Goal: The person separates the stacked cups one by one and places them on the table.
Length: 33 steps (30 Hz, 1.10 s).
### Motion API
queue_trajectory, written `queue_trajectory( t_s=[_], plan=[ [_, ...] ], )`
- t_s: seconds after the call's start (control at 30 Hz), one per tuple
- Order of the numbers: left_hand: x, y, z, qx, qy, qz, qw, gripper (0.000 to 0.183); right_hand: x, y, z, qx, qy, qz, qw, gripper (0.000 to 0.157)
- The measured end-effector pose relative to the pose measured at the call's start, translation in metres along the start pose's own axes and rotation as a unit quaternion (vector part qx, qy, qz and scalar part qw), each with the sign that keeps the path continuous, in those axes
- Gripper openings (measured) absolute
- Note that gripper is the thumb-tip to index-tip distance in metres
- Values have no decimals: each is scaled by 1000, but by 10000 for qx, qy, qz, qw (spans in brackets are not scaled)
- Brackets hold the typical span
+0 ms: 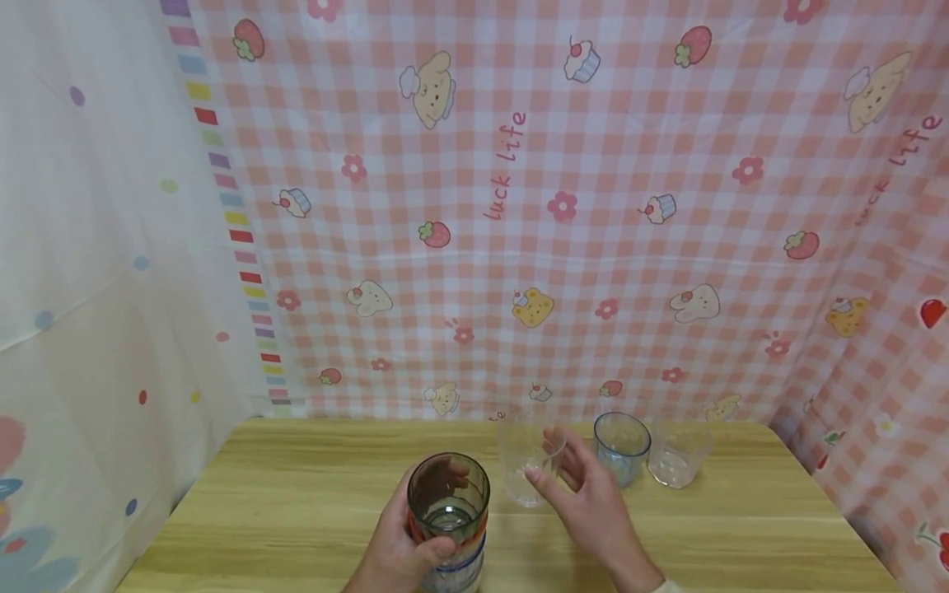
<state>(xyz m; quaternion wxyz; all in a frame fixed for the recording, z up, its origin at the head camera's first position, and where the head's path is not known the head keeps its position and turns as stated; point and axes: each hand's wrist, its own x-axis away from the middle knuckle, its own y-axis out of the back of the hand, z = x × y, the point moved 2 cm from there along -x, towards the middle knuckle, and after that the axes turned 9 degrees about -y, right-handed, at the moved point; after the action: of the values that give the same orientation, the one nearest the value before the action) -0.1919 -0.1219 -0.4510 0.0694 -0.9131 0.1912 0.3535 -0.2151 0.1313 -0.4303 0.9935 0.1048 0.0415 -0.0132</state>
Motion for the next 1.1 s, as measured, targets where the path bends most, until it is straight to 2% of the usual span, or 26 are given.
queue_trajectory(
  t_s=[0.13, 0.43, 0.67, 0.87, 1.1],
  plan=[
    [0, 0, 0, 72, -104, 15, 9999, 76, -2, -1, -7, 51, -97, 9, 9999, 81],
    [0, 0, 0, 181, -52, 25, 9998, 76, -5, -3, -21, 232, -265, 52, 9994, 81],
    [-1, -1, 3, 741, -92, 70, 9972, 73, -4, -3, -28, 401, -218, 31, 9990, 79],
    [0, 0, 3, 548, -174, 95, 9983, 72, -7, -4, -34, 513, -230, 37, 9984, 74],
    [1, 0, 2, 549, -25, 79, 9985, 71, -8, -5, -42, 787, -649, 114, 9947, 77]
  ],
)
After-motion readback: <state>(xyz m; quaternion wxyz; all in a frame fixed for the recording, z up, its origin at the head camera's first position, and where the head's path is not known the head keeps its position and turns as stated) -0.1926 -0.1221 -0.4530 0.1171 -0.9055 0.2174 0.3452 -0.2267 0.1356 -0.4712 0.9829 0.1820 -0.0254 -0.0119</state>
